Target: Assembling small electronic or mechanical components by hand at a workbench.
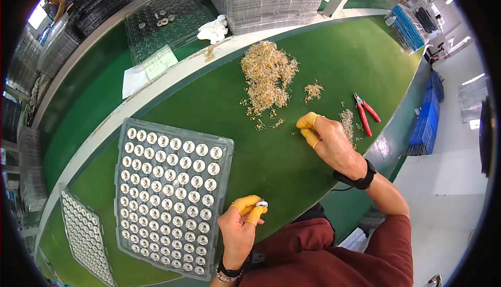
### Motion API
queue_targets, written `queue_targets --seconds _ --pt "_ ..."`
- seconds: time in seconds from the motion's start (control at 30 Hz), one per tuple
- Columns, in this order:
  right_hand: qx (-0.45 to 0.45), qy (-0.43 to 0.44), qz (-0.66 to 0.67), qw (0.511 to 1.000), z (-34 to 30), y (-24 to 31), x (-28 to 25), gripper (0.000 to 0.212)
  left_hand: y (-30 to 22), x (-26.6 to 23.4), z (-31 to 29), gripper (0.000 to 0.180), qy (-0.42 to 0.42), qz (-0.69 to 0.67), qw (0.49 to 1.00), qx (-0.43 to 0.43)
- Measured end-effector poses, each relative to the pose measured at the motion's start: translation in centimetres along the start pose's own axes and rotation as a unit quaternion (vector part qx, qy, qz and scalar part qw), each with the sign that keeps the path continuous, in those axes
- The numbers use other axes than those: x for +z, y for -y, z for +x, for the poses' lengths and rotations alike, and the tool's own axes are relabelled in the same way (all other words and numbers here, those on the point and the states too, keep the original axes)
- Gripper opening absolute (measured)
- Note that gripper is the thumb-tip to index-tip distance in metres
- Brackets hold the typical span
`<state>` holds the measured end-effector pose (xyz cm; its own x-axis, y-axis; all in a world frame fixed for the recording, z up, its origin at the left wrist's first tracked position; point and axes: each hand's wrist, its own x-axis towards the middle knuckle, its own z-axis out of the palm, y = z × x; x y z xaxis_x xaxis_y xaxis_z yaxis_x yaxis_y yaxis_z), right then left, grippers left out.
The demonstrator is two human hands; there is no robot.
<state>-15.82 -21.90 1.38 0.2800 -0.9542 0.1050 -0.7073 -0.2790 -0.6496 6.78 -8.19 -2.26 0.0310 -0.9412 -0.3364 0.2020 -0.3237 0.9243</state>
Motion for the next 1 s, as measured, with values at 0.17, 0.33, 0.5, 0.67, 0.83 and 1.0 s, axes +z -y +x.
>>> queue_targets --seconds 0.17,0.33,0.5,0.67,0.83,1.0 --pt "0.002 -0.041 -0.041 0.998 -0.2 -0.8 -0.1 0.011 0.0 0.0 0.0 0.017 0.001 -0.014 1.0 0.014" --pt "-0.003 -0.024 -0.088 0.996 -0.7 -0.6 0.5 0.012 -0.1 0.1 0.0 0.017 -0.002 -0.009 1.0 0.01" --pt "-0.126 -0.016 -0.177 0.976 -0.1 -0.1 1.1 0.014 -0.2 0.2 0.1 0.017 -0.003 -0.015 1.0 0.007" --pt "-0.104 0.034 -0.253 0.961 0.0 -0.3 1.2 0.023 -0.2 0.1 -0.2 0.017 -0.004 -0.013 1.0 0.011" --pt "-0.142 0.088 -0.313 0.935 0.8 -0.9 0.3 0.019 0.1 0.1 0.0 0.016 -0.003 -0.008 1.0 0.008" --pt "-0.123 0.024 -0.385 0.915 4.6 -3.8 -1.4 0.014 -0.2 0.1 -0.1 0.015 0.003 0.014 1.0 0.019"
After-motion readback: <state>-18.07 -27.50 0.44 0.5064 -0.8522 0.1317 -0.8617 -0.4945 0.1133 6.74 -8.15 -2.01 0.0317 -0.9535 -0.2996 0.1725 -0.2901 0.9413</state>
